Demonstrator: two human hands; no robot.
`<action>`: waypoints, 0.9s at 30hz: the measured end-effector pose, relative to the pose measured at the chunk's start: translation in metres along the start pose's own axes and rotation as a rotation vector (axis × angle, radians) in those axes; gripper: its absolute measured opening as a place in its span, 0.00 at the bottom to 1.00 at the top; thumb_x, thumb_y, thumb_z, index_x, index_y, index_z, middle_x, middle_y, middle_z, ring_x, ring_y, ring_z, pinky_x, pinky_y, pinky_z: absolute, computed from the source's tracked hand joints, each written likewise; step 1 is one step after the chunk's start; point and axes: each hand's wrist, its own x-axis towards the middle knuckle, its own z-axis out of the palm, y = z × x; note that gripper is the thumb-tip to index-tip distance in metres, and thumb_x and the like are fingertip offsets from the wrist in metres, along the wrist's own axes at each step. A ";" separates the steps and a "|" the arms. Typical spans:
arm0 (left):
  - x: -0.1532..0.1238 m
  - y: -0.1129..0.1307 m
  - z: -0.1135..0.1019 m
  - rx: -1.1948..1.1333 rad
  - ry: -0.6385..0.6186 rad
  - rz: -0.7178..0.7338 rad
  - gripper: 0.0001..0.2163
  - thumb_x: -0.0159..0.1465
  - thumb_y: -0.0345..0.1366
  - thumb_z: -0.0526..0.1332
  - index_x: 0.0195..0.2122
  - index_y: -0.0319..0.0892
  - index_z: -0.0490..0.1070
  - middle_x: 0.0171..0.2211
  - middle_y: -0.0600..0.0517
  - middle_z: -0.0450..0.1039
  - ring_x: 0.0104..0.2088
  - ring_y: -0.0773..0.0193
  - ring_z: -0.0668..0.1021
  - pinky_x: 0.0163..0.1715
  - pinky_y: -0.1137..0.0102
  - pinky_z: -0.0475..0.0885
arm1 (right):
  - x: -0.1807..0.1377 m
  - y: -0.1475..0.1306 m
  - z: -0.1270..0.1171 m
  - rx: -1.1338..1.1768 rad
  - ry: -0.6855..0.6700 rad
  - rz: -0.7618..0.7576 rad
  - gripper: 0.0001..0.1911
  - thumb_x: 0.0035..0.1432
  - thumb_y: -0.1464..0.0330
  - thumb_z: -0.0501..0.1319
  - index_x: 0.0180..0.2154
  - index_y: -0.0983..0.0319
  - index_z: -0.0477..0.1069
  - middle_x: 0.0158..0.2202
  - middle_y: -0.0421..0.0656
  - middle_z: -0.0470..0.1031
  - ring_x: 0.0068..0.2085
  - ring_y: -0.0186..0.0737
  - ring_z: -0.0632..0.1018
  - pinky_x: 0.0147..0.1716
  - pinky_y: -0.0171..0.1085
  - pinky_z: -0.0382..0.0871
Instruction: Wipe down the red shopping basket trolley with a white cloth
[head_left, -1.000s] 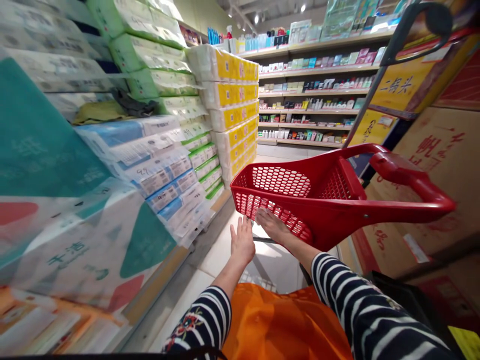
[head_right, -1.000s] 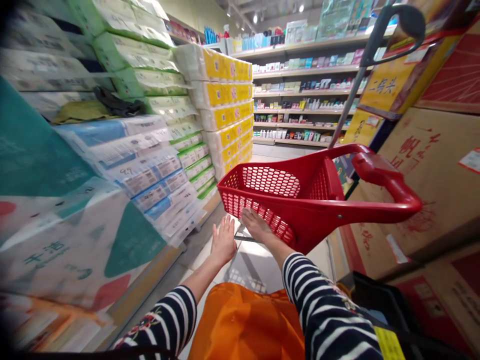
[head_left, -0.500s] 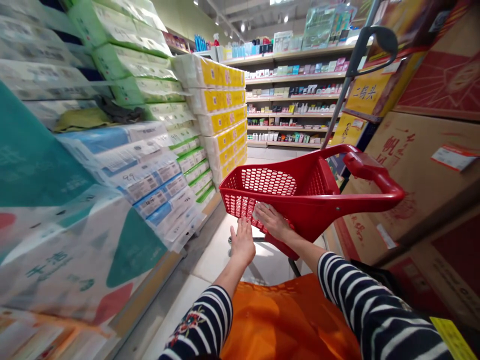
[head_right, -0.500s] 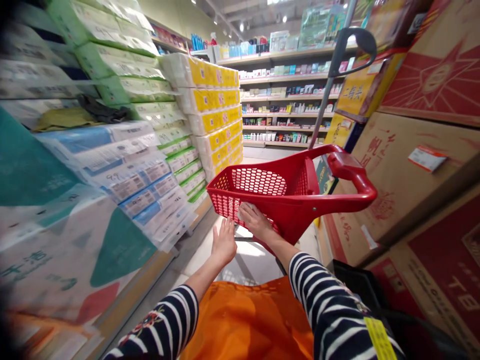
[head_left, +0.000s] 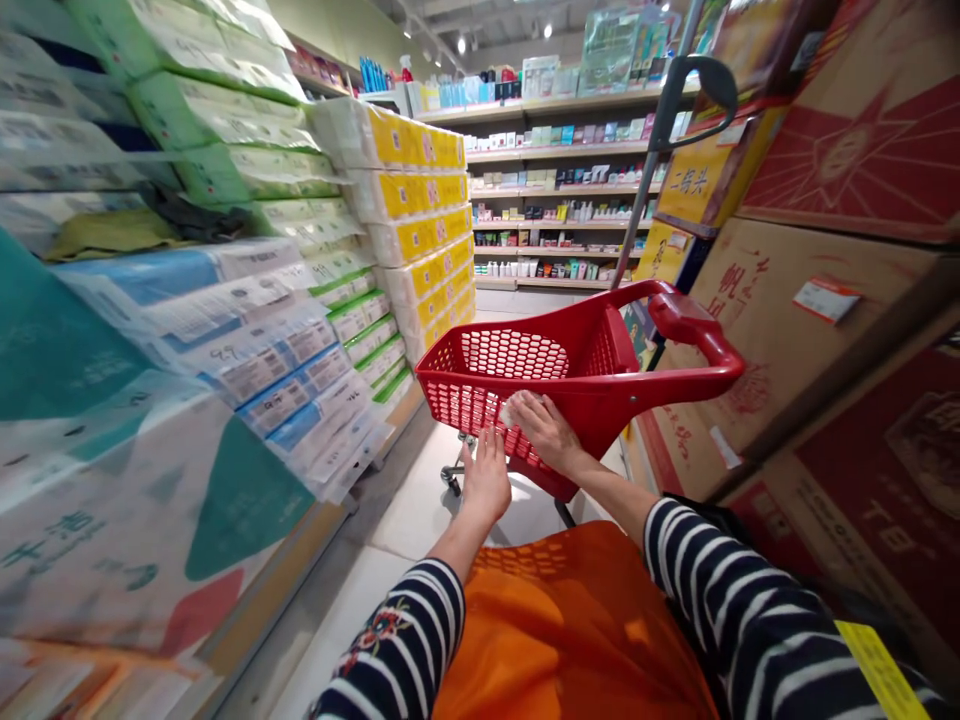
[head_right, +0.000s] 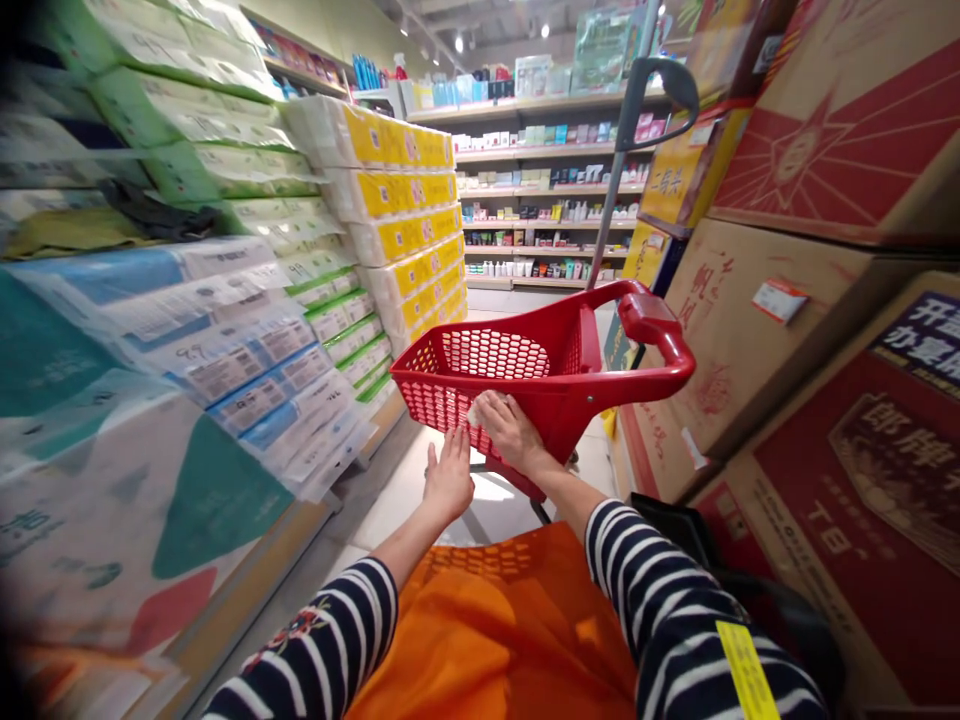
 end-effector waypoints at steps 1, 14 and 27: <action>-0.001 0.004 -0.001 -0.005 -0.007 0.012 0.31 0.56 0.27 0.47 0.63 0.34 0.44 0.65 0.43 0.39 0.64 0.55 0.44 0.60 0.48 0.40 | -0.003 0.003 -0.001 -0.005 -0.018 -0.003 0.24 0.60 0.79 0.46 0.58 0.65 0.58 0.60 0.47 0.59 0.63 0.48 0.53 0.59 0.52 0.51; -0.016 0.032 0.000 0.035 0.000 0.123 0.30 0.56 0.28 0.48 0.62 0.32 0.46 0.64 0.41 0.43 0.64 0.53 0.47 0.60 0.49 0.44 | -0.072 -0.004 -0.017 -0.027 0.040 -0.026 0.18 0.61 0.77 0.50 0.51 0.65 0.65 0.53 0.49 0.68 0.60 0.44 0.61 0.56 0.49 0.58; -0.019 0.075 -0.009 -0.001 0.038 0.261 0.30 0.57 0.31 0.49 0.62 0.31 0.46 0.64 0.41 0.42 0.64 0.53 0.47 0.60 0.50 0.44 | -0.103 0.011 -0.048 -0.156 -0.057 -0.026 0.21 0.58 0.80 0.47 0.52 0.67 0.65 0.54 0.49 0.68 0.57 0.44 0.65 0.54 0.47 0.60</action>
